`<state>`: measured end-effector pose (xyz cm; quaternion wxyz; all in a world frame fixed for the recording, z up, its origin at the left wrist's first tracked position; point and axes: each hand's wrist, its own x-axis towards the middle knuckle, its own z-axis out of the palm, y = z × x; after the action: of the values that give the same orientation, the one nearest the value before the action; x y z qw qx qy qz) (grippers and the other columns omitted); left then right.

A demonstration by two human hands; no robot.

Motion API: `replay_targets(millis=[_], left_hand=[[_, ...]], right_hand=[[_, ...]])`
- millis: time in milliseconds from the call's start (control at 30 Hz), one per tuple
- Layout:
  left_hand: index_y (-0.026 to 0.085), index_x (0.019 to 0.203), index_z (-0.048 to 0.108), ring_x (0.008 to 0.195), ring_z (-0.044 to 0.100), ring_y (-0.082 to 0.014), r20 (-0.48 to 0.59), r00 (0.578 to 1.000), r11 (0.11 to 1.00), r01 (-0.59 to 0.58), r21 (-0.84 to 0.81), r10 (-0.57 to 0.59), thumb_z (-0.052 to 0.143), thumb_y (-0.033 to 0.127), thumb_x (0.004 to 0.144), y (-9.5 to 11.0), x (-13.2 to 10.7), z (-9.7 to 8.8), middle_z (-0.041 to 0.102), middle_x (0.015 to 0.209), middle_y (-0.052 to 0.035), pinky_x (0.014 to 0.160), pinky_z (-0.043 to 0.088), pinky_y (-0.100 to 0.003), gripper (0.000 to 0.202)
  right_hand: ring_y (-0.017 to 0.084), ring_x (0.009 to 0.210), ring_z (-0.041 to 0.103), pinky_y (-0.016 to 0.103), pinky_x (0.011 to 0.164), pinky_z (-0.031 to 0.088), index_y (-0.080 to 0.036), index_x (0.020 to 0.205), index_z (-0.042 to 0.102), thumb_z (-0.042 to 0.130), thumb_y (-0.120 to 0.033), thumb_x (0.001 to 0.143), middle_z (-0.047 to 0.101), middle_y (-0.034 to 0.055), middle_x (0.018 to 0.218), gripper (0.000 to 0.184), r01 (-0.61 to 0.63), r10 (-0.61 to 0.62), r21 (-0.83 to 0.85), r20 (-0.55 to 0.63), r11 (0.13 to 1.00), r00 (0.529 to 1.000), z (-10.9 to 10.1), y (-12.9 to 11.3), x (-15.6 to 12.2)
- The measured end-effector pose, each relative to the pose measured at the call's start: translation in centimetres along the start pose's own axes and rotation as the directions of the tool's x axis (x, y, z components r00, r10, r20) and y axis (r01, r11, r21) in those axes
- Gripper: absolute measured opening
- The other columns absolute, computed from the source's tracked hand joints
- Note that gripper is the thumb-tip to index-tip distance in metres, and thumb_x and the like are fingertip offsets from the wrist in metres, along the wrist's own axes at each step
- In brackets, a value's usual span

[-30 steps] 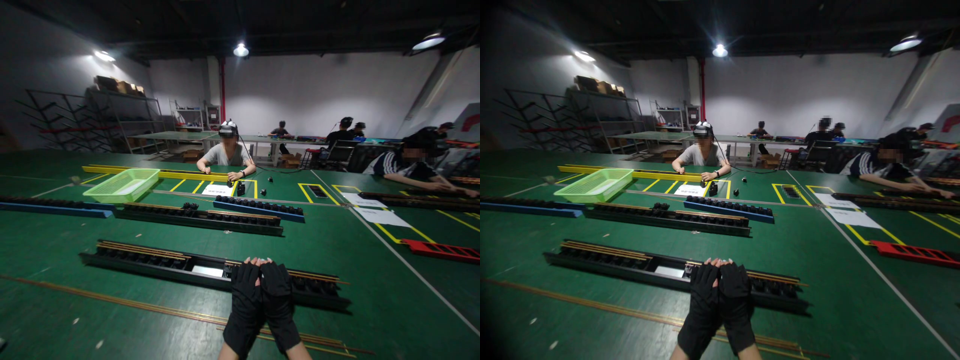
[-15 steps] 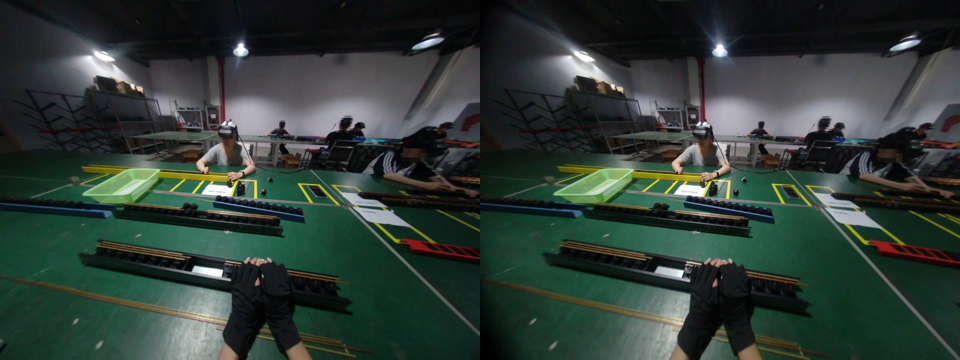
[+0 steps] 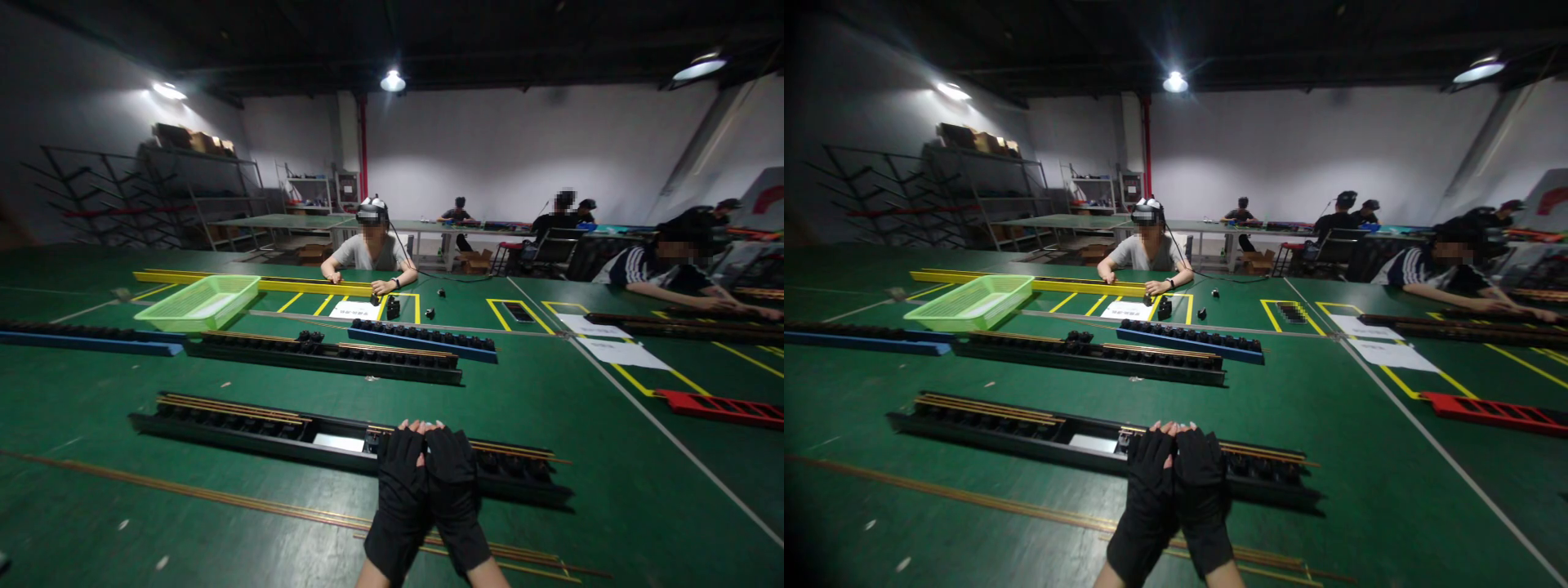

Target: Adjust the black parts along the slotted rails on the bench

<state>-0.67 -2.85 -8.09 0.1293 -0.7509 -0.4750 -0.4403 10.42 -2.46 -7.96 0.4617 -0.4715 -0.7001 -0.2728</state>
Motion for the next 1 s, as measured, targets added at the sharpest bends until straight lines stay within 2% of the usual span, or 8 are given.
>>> replay_targets(millis=[267, 467, 633, 833, 1000], left_hand=[[0.021, 0.137, 0.054, 0.125, 0.056, -0.0222, 0.010, 1.000, 1.000, 0.022, 0.005, -0.022, 0.033, 0.011, 0.094, 0.11, 0.10, -0.13, 0.066, 0.128, -0.0086, 0.103, 0.047, -0.044, 0.049], [0.021, 0.136, 0.055, 0.123, 0.057, -0.0225, -0.001, 1.000, 1.000, 0.029, 0.011, -0.029, 0.034, 0.012, 0.094, 0.08, -0.02, 0.06, 0.067, 0.127, -0.0084, 0.102, 0.046, -0.045, 0.048], [0.019, 0.133, 0.056, 0.122, 0.058, -0.0220, -0.053, 0.998, 0.999, 0.041, 0.015, -0.040, 0.035, 0.011, 0.094, 0.36, -0.08, 0.28, 0.068, 0.124, -0.0095, 0.105, 0.044, -0.044, 0.046], [0.020, 0.139, 0.053, 0.120, 0.059, -0.0221, -0.005, 1.000, 1.000, 0.014, 0.019, -0.014, 0.034, 0.011, 0.094, 0.30, 0.06, -0.06, 0.067, 0.126, -0.0105, 0.104, 0.045, -0.045, 0.050], [0.019, 0.136, 0.055, 0.123, 0.058, -0.0218, -0.010, 1.000, 1.000, 0.017, 0.018, -0.017, 0.034, 0.011, 0.094, 0.03, -0.18, 0.10, 0.067, 0.126, -0.0112, 0.103, 0.046, -0.045, 0.048]], right_hand=[[0.025, 0.110, 0.062, 0.045, 0.103, 0.042, -0.016, 0.122, 0.061, 0.050, -0.016, 0.085, 0.071, 0.0104, 0.111, 0.039, -0.032, 0.030, 0.043, 0.038, 0.999, 0.999, -0.22, -0.01, 0.07], [0.026, 0.110, 0.062, 0.045, 0.103, 0.041, -0.016, 0.123, 0.062, 0.051, -0.016, 0.084, 0.071, 0.0108, 0.110, 0.041, -0.034, 0.034, 0.080, 0.005, 0.996, 0.999, -0.12, -0.03, 0.09], [0.025, 0.112, 0.060, 0.047, 0.104, 0.041, -0.014, 0.120, 0.062, 0.049, -0.016, 0.086, 0.071, 0.0122, 0.110, 0.037, -0.034, 0.032, 0.033, 0.033, 0.999, 0.999, 0.11, -0.11, -0.16], [0.024, 0.114, 0.060, 0.047, 0.107, 0.038, -0.015, 0.119, 0.064, 0.045, -0.016, 0.088, 0.071, 0.0119, 0.110, 0.036, -0.045, 0.044, 0.018, 0.034, 0.999, 0.998, 0.38, -0.15, -0.66], [0.025, 0.119, 0.058, 0.048, 0.106, 0.039, -0.012, 0.124, 0.061, 0.046, -0.016, 0.087, 0.070, 0.0136, 0.116, 0.039, 0.001, 0.000, -0.015, 0.056, 1.000, 0.998, 0.24, -0.10, -0.42]])
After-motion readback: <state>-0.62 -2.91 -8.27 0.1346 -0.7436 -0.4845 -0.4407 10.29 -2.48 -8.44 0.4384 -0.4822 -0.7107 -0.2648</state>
